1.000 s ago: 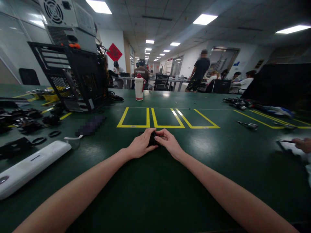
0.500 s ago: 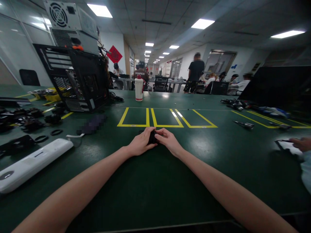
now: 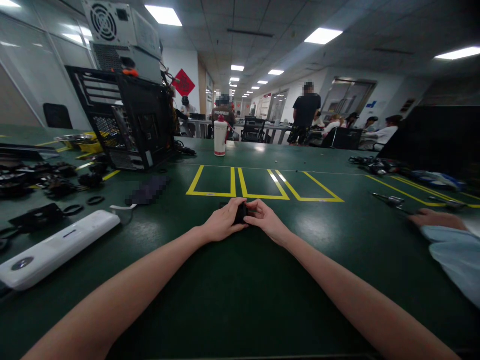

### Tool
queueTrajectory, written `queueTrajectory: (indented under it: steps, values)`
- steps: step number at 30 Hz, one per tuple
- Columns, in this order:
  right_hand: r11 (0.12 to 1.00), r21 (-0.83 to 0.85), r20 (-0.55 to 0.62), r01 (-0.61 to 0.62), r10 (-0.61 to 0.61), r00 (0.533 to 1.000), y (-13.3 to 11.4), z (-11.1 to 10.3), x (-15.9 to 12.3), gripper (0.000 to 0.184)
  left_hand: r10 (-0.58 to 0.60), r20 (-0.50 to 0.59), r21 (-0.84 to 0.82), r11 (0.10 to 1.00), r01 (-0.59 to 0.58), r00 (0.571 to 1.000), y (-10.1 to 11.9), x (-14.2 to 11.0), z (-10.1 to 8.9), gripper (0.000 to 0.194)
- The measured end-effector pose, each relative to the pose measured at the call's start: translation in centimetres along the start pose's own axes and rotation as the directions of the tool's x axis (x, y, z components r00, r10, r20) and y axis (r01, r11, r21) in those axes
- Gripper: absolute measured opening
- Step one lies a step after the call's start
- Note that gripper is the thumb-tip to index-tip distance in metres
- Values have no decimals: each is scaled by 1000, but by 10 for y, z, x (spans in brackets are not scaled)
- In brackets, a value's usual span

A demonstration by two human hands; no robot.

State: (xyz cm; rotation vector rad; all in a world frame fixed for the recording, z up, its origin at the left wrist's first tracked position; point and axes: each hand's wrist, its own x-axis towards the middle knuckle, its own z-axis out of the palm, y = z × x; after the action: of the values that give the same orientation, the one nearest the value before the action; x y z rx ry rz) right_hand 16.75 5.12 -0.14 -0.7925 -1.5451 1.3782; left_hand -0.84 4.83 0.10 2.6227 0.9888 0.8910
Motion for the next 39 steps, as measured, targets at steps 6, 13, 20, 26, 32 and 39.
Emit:
queueTrajectory:
  steps: [6, 13, 20, 26, 32, 39]
  values:
    - [999, -47, -94, -14, 10, 996, 6, 1, 3, 25, 5, -7, -5, 1000, -5, 1000, -1, 0, 1, 63]
    - [994, -90, -40, -66, 63, 997, 2, 0, 1, 29, -14, 11, -9, 1000, 14, 1000, 0, 0, -1, 62]
    - [999, -29, -14, -36, 36, 999, -1, 0, -2, 29, -17, 7, -10, 1000, 17, 1000, 1, 0, -2, 62]
    - [993, -53, -82, -109, 104, 991, 1, 3, 2, 28, -33, 12, -12, 999, 33, 999, 3, 0, -4, 61]
    - [998, -46, -29, -39, 38, 999, 1, 1, 1, 30, -5, 4, -12, 1000, 5, 1000, 0, 0, -2, 63]
    - [996, -61, -76, -60, 55, 996, 3, 1, 0, 29, -9, 6, -7, 1000, 9, 1000, -2, 1, 0, 63]
